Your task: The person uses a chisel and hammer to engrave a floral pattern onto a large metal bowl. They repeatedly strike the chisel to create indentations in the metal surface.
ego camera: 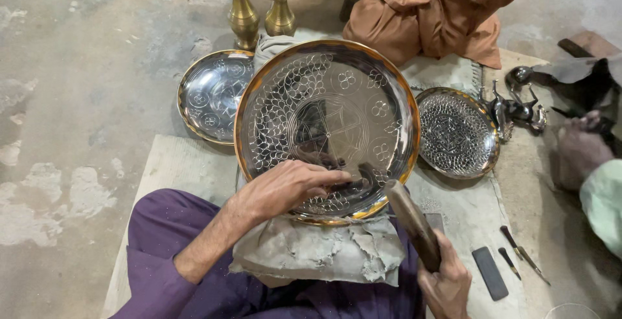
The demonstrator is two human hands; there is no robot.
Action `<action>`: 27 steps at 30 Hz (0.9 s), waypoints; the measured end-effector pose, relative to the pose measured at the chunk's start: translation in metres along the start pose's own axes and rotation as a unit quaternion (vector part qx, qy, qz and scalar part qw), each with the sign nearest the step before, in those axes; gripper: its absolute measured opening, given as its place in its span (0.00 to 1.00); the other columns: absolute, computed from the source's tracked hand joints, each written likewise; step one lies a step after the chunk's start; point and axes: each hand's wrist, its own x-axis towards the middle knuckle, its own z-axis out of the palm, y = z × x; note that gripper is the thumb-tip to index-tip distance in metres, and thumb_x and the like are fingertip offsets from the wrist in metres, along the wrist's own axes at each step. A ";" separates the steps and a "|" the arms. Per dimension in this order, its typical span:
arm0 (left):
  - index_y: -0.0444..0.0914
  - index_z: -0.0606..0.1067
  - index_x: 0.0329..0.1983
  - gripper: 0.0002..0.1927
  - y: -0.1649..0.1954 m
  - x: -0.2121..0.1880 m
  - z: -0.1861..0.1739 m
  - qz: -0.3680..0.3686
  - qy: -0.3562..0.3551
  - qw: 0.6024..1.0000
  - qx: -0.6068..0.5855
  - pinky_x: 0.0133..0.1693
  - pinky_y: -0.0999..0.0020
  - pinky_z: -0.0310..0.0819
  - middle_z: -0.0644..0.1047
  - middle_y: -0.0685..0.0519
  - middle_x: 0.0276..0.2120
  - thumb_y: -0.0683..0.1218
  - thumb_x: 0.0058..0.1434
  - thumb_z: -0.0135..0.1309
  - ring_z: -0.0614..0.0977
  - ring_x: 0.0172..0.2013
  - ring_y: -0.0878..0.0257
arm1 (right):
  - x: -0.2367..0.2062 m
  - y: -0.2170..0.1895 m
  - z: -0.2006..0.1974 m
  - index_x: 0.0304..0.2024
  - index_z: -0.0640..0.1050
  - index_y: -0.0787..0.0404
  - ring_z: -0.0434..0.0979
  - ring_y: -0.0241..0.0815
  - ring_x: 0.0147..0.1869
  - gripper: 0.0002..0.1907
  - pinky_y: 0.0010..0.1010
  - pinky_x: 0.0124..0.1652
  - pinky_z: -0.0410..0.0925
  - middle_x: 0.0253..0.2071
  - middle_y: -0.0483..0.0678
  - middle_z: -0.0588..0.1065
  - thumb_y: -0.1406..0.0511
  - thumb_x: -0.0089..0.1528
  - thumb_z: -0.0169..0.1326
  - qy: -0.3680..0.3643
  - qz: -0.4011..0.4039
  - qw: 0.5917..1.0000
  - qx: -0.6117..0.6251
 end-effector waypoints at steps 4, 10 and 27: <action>0.45 0.74 0.62 0.26 -0.002 0.000 0.002 -0.010 -0.009 1.000 0.004 0.48 0.58 0.79 0.81 0.49 0.52 0.41 0.58 0.58 0.83 0.49 0.50 | 0.004 -0.003 0.002 0.60 0.71 0.55 0.83 0.59 0.44 0.31 0.41 0.41 0.74 0.43 0.58 0.80 0.71 0.54 0.60 0.029 -0.015 0.999 0.040; 0.44 0.74 0.63 0.27 0.001 0.001 -0.001 0.000 -0.008 1.000 -0.002 0.48 0.57 0.79 0.81 0.49 0.53 0.41 0.58 0.58 0.83 0.49 0.50 | 0.012 0.000 0.002 0.63 0.70 0.54 0.85 0.50 0.39 0.32 0.37 0.36 0.75 0.38 0.58 0.81 0.70 0.56 0.61 -0.011 0.005 1.000 0.008; 0.44 0.70 0.64 0.28 -0.003 -0.018 0.033 -0.168 0.285 0.941 -0.069 0.40 0.64 0.87 0.84 0.47 0.40 0.41 0.60 0.61 0.89 0.40 0.58 | 0.048 -0.029 -0.038 0.64 0.71 0.58 0.85 0.44 0.40 0.36 0.36 0.44 0.75 0.36 0.53 0.83 0.74 0.52 0.58 -0.069 0.051 0.993 0.076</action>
